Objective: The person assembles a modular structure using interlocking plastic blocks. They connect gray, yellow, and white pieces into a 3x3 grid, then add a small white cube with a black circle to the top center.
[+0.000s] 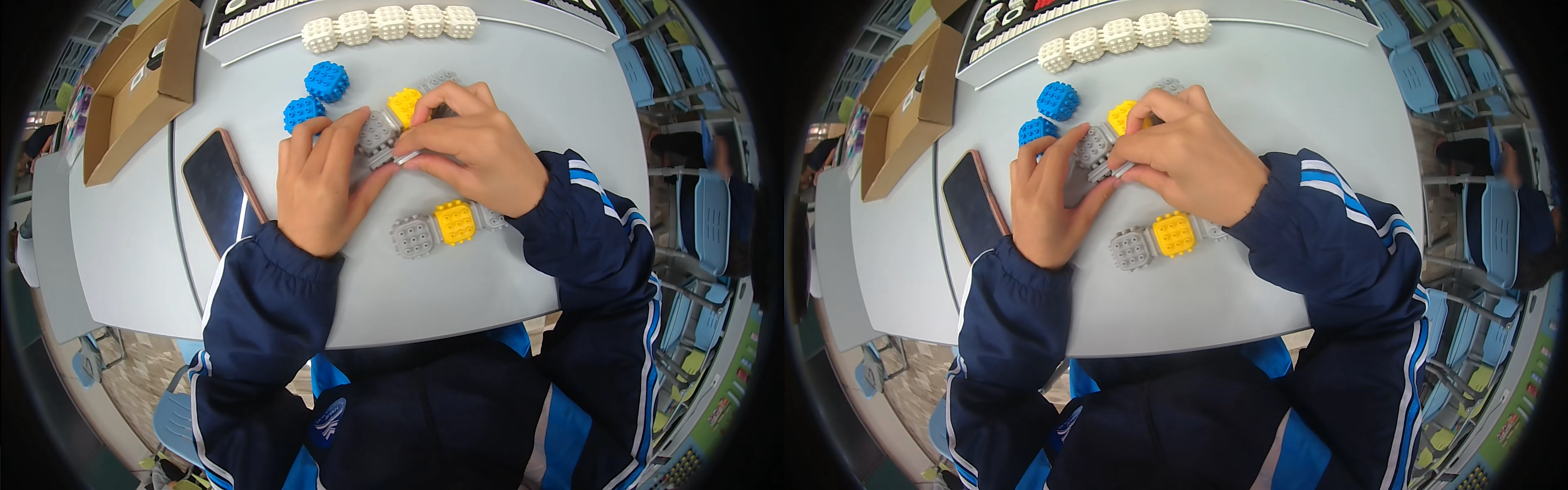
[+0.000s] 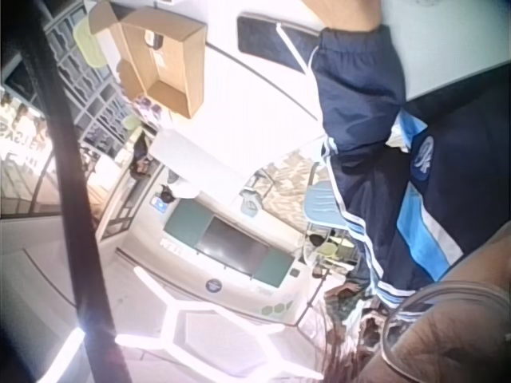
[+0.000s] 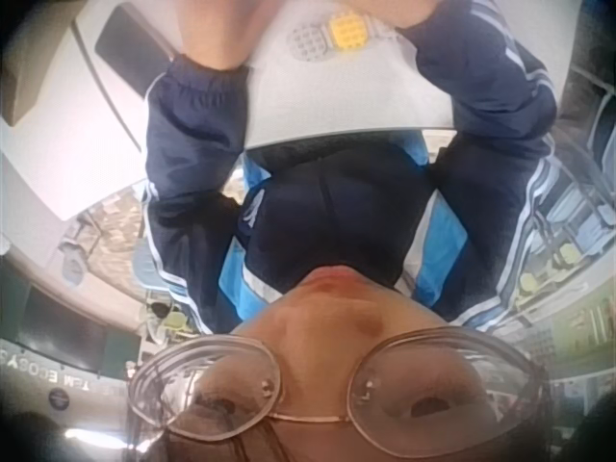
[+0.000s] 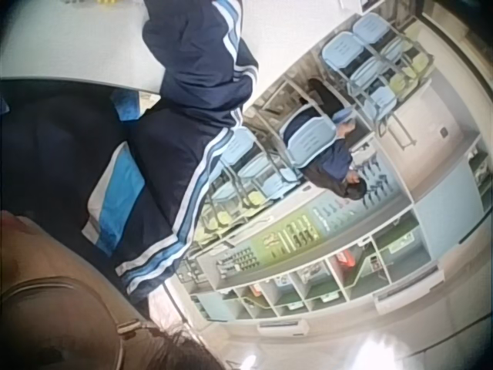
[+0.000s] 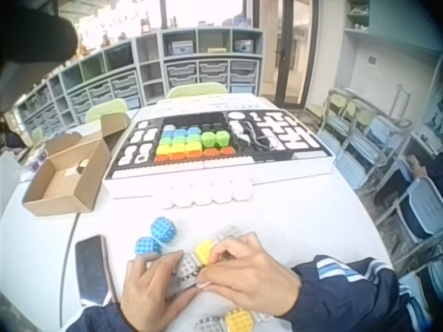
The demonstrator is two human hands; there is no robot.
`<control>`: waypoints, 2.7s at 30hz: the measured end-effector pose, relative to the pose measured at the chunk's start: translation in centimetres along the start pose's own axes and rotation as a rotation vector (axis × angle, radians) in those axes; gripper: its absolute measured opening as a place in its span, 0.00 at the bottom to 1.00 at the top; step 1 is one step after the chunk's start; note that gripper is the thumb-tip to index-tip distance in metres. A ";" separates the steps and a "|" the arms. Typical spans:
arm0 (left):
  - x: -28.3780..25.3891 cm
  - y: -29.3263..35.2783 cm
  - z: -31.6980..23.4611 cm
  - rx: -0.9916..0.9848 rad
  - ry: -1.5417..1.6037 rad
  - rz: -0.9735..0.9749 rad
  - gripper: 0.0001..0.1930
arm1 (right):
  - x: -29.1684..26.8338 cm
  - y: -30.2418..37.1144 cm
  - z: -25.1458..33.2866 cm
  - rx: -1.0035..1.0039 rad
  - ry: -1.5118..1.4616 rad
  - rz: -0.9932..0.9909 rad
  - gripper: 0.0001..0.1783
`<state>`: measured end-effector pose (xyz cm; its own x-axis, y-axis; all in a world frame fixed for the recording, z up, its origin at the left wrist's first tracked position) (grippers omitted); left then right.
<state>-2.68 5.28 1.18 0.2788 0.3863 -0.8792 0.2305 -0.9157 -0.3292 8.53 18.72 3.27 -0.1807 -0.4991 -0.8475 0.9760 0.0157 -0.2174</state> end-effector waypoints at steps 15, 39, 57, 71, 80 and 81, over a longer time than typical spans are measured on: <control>0.3 -1.0 0.4 0.011 0.119 -0.021 0.25 | -4.4 1.0 -5.8 0.072 -0.215 -0.279 0.09; 0.6 -1.2 0.6 0.063 0.182 -0.024 0.27 | -4.3 3.0 -1.7 -0.029 -0.395 -0.340 0.10; -3.4 2.1 -1.0 0.200 0.266 0.058 0.29 | 1.6 2.6 3.0 -0.171 -0.218 0.286 0.29; -1.5 3.1 -1.8 0.186 0.282 0.288 0.34 | 1.9 2.7 2.3 -0.079 -0.315 0.316 0.33; -1.1 3.4 -2.4 0.180 0.291 0.261 0.30 | 1.7 2.3 2.7 -0.120 -0.284 0.285 0.32; -1.0 3.5 -2.4 0.171 0.295 0.253 0.30 | 1.7 2.4 2.6 -0.105 -0.291 0.284 0.32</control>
<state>0.12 1.96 1.74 0.5674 0.1393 -0.8115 -0.0303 -0.9814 -0.1897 10.85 15.64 2.53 0.1504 -0.6859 -0.7119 0.9617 0.2685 -0.0556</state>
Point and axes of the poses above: each hand's wrist, its own y-axis away from the middle knuckle, its own x-axis out of the palm, z = x × y, the point moved 5 cm from there along -y, towards the middle knuckle, and after that the axes turned 13 degrees about z, right-handed, at the moved point
